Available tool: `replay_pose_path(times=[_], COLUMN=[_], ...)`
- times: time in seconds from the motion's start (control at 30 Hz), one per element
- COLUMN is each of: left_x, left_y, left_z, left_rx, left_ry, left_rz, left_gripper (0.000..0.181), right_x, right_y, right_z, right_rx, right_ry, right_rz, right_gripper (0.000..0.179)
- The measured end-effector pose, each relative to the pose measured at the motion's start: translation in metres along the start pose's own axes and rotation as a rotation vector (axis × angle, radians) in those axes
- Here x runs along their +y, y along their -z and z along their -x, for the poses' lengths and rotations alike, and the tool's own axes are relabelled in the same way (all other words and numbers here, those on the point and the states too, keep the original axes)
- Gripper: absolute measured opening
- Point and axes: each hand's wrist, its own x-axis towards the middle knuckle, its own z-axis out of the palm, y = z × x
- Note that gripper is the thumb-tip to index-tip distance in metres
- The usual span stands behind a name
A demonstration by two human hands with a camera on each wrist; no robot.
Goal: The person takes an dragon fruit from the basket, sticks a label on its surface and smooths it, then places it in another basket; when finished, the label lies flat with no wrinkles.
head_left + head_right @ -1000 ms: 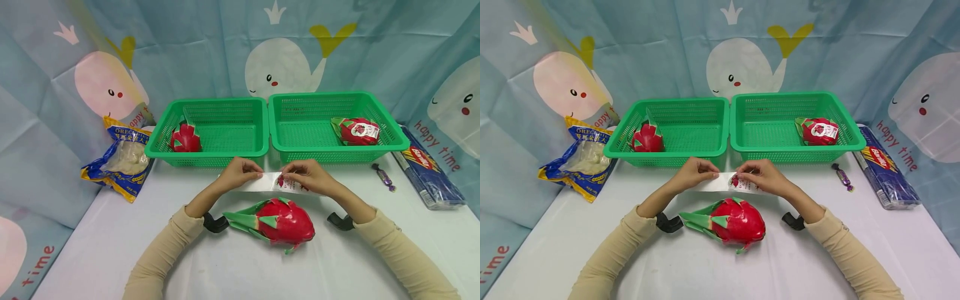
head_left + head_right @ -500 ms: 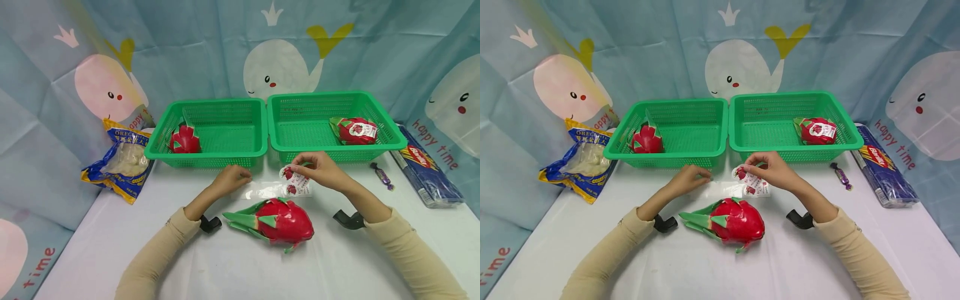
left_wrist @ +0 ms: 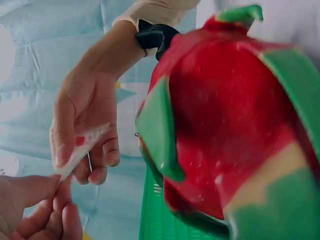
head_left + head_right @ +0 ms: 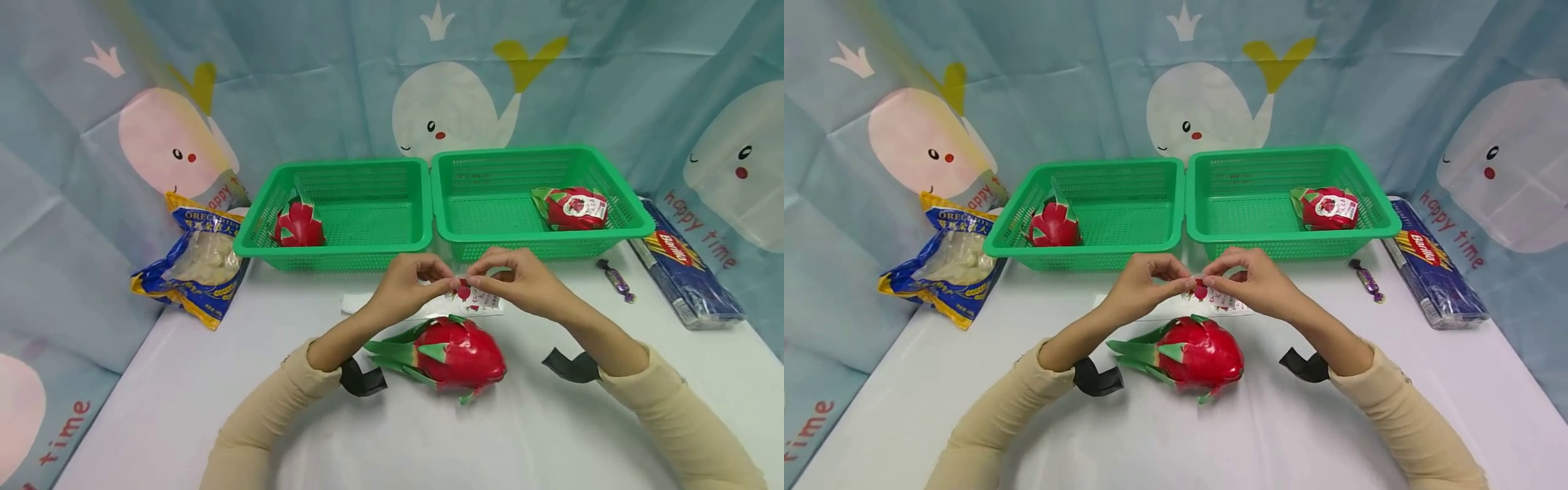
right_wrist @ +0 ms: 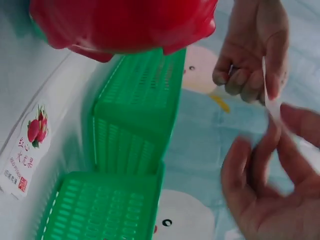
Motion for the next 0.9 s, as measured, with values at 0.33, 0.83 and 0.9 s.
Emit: replay_pose_path(times=[0.33, 0.83, 0.9], left_x=[0.002, 0.0, -0.001], left_y=[-0.011, -0.049, -0.048], left_z=[0.031, 0.065, 0.065], left_rx=[0.076, 0.082, 0.08], left_ry=[0.077, -0.022, -0.021], left_rz=[0.147, -0.378, -0.385], left_gripper=[0.008, 0.014, 0.017], right_x=[0.007, 0.049, 0.056], right_y=[-0.003, -0.014, -0.017], right_z=[0.026, 0.034, 0.033], right_rx=[0.028, -0.349, -0.365], right_ry=[-0.088, -0.074, -0.09], right_rz=[-0.008, -0.226, -0.259], right_gripper=[0.013, 0.009, 0.011])
